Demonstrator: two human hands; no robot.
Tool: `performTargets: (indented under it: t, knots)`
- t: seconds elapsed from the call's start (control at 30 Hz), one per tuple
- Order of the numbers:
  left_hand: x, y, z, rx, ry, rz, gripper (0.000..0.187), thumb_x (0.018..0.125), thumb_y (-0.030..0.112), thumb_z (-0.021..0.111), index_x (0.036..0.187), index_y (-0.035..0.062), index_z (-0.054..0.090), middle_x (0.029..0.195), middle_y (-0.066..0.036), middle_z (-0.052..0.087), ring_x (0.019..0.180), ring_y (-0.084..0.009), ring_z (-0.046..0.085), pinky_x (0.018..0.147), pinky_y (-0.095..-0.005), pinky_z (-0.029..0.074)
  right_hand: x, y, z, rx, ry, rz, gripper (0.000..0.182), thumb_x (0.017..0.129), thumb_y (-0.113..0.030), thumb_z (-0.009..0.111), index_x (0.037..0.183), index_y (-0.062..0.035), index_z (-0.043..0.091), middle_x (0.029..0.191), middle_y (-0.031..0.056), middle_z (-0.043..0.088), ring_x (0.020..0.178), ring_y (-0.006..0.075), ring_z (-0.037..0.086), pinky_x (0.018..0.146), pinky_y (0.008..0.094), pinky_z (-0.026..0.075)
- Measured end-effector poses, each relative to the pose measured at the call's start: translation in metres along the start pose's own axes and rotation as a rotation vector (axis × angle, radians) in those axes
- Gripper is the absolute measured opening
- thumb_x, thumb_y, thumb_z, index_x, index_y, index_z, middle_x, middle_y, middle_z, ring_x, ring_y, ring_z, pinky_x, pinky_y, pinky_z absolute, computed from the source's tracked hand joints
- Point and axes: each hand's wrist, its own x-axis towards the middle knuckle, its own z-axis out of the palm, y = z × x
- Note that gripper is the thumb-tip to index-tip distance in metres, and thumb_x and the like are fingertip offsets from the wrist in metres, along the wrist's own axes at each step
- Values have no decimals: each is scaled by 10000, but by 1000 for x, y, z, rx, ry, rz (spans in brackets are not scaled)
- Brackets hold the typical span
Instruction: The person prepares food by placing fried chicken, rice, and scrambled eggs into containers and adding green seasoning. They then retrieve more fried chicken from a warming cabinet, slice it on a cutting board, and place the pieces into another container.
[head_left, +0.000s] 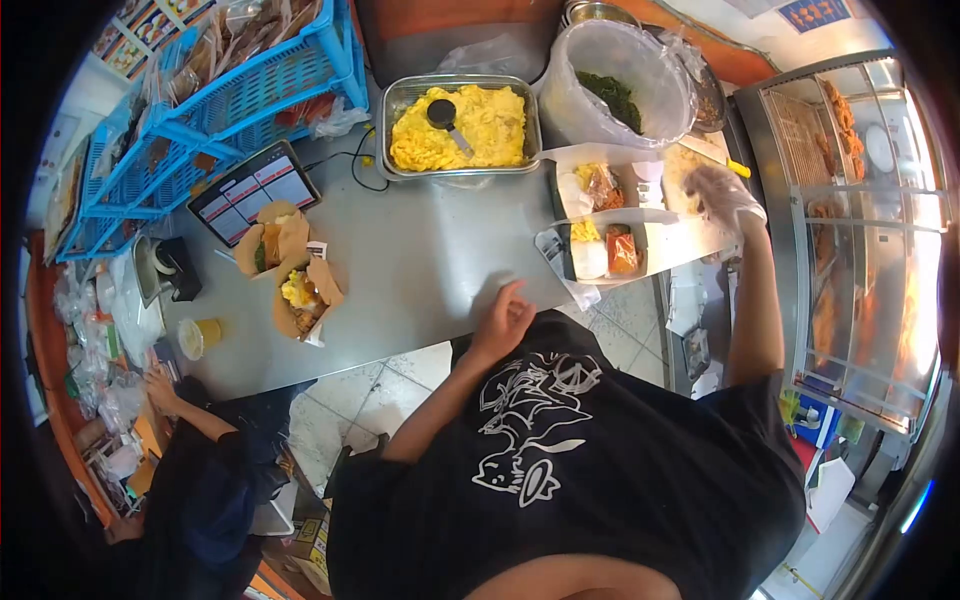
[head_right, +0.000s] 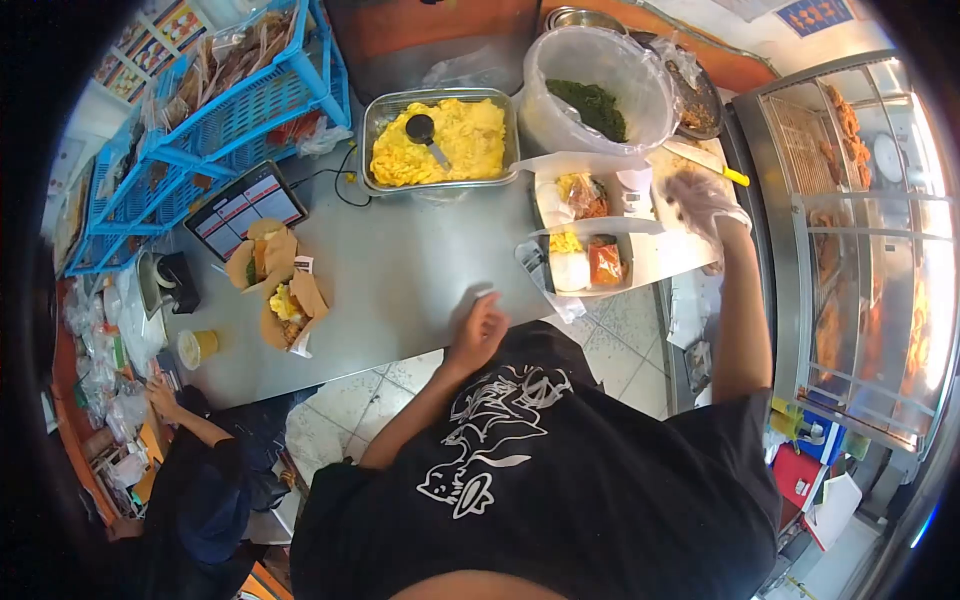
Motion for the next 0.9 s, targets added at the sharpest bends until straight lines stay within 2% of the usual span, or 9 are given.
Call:
performTargets:
  t: [0.1,0.13,0.23,0.33,0.4,0.5,0.6,0.8,0.9]
  knots:
    - [42,3,52,16,75,-66,516,915,310,629,1310,29,454,845,-156,653,755,-278,655,686,-380,521,56,53,11,-28,-369,32,338,932,-325,537,1121,-53,607,917,54,640,653,143,581,524,284,506]
    - [54,8,64,13,112,-58,516,915,310,629,1310,29,454,845,-156,653,755,-278,655,686,-380,521,77,68,25,-10,-397,-49,431,934,-360,532,1269,-91,551,933,61,646,662,151,584,522,298,511]
    - [69,0,92,331,147,-259,641,910,500,543,1301,-3,469,809,-207,669,763,-383,662,718,-449,526,137,95,60,-186,-387,-157,541,945,-401,494,1414,-139,435,953,70,664,676,164,588,553,314,511]
    - [76,-24,114,552,419,-156,491,923,412,529,1170,-10,559,775,-226,663,743,-420,648,711,-497,521,176,90,79,-258,-457,-284,581,938,-411,488,1457,-169,390,926,83,679,687,173,588,627,331,504]
    - [69,-10,113,649,418,-185,403,917,366,525,1067,-3,592,761,-232,658,732,-432,641,702,-514,517,209,113,102,-317,-387,-504,609,919,-392,542,1460,-162,384,909,94,682,678,183,583,639,343,506]
    - [67,-8,114,762,410,-156,294,901,289,521,896,14,624,731,-236,649,699,-448,630,677,-540,509,174,87,97,-277,-417,-366,712,901,-382,610,1502,-158,303,910,108,692,636,164,571,540,327,446]
    - [54,-12,93,807,478,-109,258,888,241,516,796,35,641,699,-232,641,643,-445,622,635,-544,510,213,111,142,-251,-470,-669,749,896,-389,617,1521,-184,258,880,111,691,610,160,545,519,327,416]
    - [8,-6,-1,794,576,-119,281,898,234,496,801,21,652,730,-250,635,690,-461,619,658,-547,502,108,5,177,373,-732,-256,796,878,-258,621,1535,-156,183,886,104,663,624,170,612,562,323,518]
    - [-12,0,-64,849,599,-139,287,911,245,489,798,33,647,748,-260,633,722,-468,616,682,-553,494,99,-41,232,383,-696,-291,761,879,-237,634,1514,-121,232,871,112,653,621,171,608,521,304,495]
